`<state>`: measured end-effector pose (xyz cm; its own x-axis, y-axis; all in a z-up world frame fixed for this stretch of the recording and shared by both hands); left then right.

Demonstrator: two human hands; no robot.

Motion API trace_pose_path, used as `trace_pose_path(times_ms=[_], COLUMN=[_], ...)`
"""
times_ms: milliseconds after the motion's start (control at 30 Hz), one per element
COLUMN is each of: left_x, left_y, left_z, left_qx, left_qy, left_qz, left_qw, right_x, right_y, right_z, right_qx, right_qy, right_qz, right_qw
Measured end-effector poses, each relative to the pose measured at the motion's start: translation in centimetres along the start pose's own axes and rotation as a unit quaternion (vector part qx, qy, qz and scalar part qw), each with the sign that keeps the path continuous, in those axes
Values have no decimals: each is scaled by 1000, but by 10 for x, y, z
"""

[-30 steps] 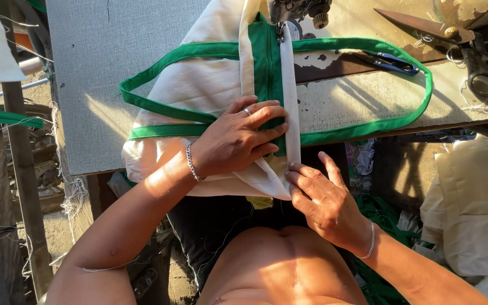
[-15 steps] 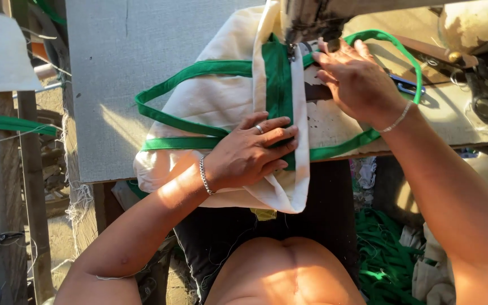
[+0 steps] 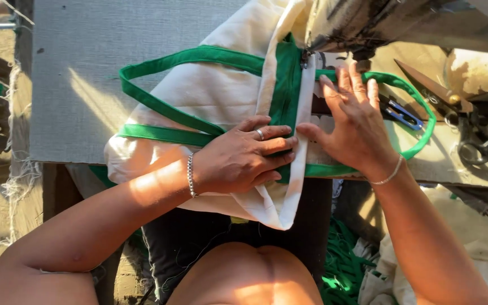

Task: Sewing green straps onto a white canvas tote bag using an industrial sewing machine and trimming excess threads with snips.

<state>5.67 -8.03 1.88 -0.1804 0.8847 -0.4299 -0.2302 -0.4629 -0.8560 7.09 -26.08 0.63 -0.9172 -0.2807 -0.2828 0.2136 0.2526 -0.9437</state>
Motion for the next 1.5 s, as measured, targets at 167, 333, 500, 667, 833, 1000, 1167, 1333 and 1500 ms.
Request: trace_pose_path(times_ms=[167, 333, 500, 667, 833, 1000, 1167, 1333, 1500], left_x=[-11, -15, -19, -24, -22, -22, -19, 1, 16], left_y=[-9, -11, -6, -2, 0, -13, -18, -13, -3], left_z=[-11, -13, -17, -30, -30, -30, -41, 9, 16], left_qx=[20, 16, 16, 3, 14, 74, 24, 54, 18], left_qy=[15, 13, 20, 30, 37, 63, 140, 97, 38], left_qz=[14, 12, 6, 25, 50, 97, 94, 69, 36], left_qw=[1000, 1000, 1000, 999, 998, 991, 985, 991, 998], right_x=[-12, -17, -13, -20, 40, 90, 90, 100, 104], right_y=[11, 13, 19, 34, -19, -29, -31, -35, -30], right_z=[18, 26, 34, 53, -17, -100, -135, -138, -130], right_qx=[49, 44, 71, 37, -5, -81, -117, -118, -129], right_qy=[-21, -11, -12, 6, -39, -89, -66, -65, -71], right_qz=[-6, -14, 5, -8, 190, 194, 254, 270, 257], right_qw=[999, 999, 997, 999, 981, 974, 958, 953, 955])
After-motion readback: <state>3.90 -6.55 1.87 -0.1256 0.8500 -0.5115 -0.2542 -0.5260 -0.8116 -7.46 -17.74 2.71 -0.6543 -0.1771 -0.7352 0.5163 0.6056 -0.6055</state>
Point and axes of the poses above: each hand's wrist, its own x-axis away from the middle knuckle, its own y-axis out of the palm, z = x × y, the point moved 7 cm from there along -x, towards the middle knuckle, and after that the axes turned 7 degrees about z, right-handed, at the moved point
